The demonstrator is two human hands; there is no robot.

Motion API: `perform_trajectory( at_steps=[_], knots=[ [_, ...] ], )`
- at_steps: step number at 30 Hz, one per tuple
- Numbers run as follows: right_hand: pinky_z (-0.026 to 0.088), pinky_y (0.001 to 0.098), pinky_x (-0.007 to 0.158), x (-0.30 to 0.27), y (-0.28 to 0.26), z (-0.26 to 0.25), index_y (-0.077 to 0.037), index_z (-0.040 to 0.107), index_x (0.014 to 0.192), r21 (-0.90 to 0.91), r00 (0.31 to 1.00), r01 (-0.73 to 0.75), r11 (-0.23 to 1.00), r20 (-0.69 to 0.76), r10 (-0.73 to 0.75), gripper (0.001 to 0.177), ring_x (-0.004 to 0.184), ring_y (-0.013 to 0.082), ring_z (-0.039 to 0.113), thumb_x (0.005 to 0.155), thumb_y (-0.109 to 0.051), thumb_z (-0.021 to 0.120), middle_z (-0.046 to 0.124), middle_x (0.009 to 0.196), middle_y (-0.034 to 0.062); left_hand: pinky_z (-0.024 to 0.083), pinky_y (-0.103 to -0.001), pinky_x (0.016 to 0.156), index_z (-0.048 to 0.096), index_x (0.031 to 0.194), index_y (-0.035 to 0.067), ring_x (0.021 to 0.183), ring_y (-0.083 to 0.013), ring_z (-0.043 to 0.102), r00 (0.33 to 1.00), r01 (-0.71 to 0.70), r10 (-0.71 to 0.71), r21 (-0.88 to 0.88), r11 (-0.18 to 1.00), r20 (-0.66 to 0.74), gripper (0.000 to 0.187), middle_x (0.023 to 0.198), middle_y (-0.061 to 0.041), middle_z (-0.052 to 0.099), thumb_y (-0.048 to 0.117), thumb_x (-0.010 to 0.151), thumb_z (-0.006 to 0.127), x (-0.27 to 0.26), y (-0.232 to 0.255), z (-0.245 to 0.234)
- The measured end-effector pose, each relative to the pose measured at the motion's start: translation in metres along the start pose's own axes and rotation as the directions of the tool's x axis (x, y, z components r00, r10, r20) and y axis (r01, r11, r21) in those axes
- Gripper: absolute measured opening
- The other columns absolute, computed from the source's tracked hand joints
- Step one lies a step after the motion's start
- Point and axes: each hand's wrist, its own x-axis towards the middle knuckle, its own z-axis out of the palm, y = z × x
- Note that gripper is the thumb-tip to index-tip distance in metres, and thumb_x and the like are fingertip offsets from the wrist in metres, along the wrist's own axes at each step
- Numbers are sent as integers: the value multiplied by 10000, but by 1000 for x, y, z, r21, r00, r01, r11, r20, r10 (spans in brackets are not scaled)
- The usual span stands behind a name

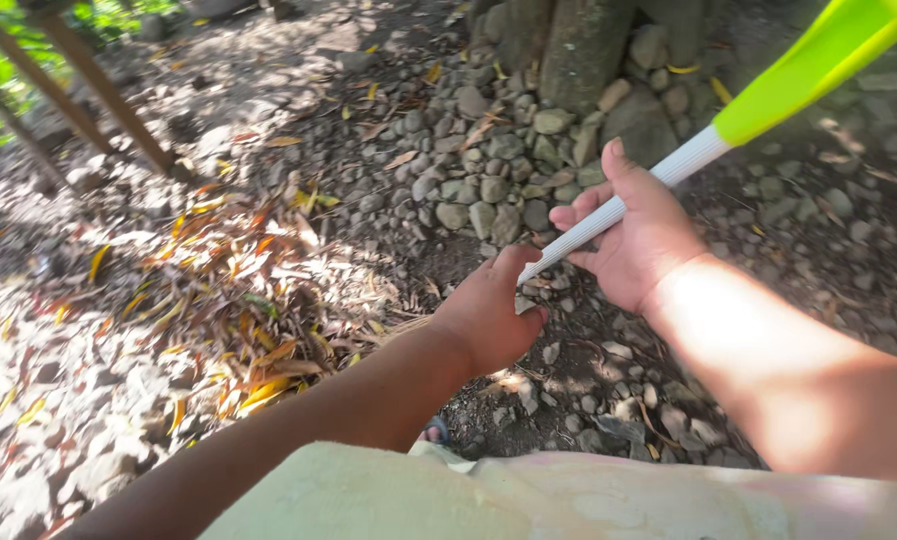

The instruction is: The person joins a wooden broom handle to a brush by hand, applying pressure and twisting the handle into the base.

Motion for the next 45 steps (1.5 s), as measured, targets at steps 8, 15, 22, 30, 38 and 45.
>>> perform_trajectory(
  at_steps=[8, 15, 22, 30, 38, 45],
  knots=[
    [365, 655, 1062, 44, 25, 42, -174, 544, 906, -73, 995, -24, 997, 93, 30, 330, 920, 236, 618, 941, -489, 637, 557, 803, 0, 472, -446, 1027, 495, 1359, 111, 1222, -387, 597, 982, 128, -119, 54, 990, -147, 587, 1295, -204, 615, 257, 842, 733, -13, -28, -43],
    [395, 596, 1050, 86, 46, 125, -163, 536, 850, -183, 973, -13, 983, 225, 55, 404, 904, 231, 600, 919, -539, 665, 579, 812, 15, 468, -437, 1050, 457, 1401, 67, 1257, -391, 583, 971, 144, -131, 52, 988, -201, 666, 1362, -219, 577, 256, 824, 730, -1, -84, -86],
    [392, 662, 946, 133, 58, 235, -159, 511, 711, -328, 979, -64, 943, 163, 123, 507, 880, 233, 589, 886, -624, 611, 612, 815, 54, 483, -448, 1046, 202, 1530, 73, 1271, -397, 579, 963, 254, -252, 14, 967, -95, 834, 1416, -257, 517, 229, 857, 669, 60, -158, -158],
    [357, 810, 969, 186, 19, 330, -160, 449, 635, -167, 974, 54, 984, 226, -15, 586, 876, 311, 599, 844, -674, 638, 531, 725, 56, 550, -438, 955, 265, 1506, 137, 1112, -348, 679, 940, -87, 3, -229, 970, -342, 788, 1247, -214, 614, 121, 816, 644, 110, -234, -229],
    [264, 922, 959, 232, -41, 372, -105, 490, 641, -95, 932, 60, 994, 363, -21, 671, 993, 414, 585, 923, -713, 532, 567, 782, 143, 498, -481, 968, 493, 1357, 69, 1142, -398, 617, 877, -82, 39, -70, 994, -479, 572, 1204, -220, 641, 183, 845, 721, 163, -289, -261],
    [252, 924, 915, 368, -57, 403, -83, 502, 655, -37, 825, 10, 999, 565, 13, 757, 1001, 449, 540, 979, -767, 486, 567, 822, 213, 464, -523, 933, 534, 1273, 87, 1027, -381, 658, 912, 121, -27, 206, 971, -409, 388, 1011, -160, 714, 251, 935, 633, 264, -351, -305]
  ],
)
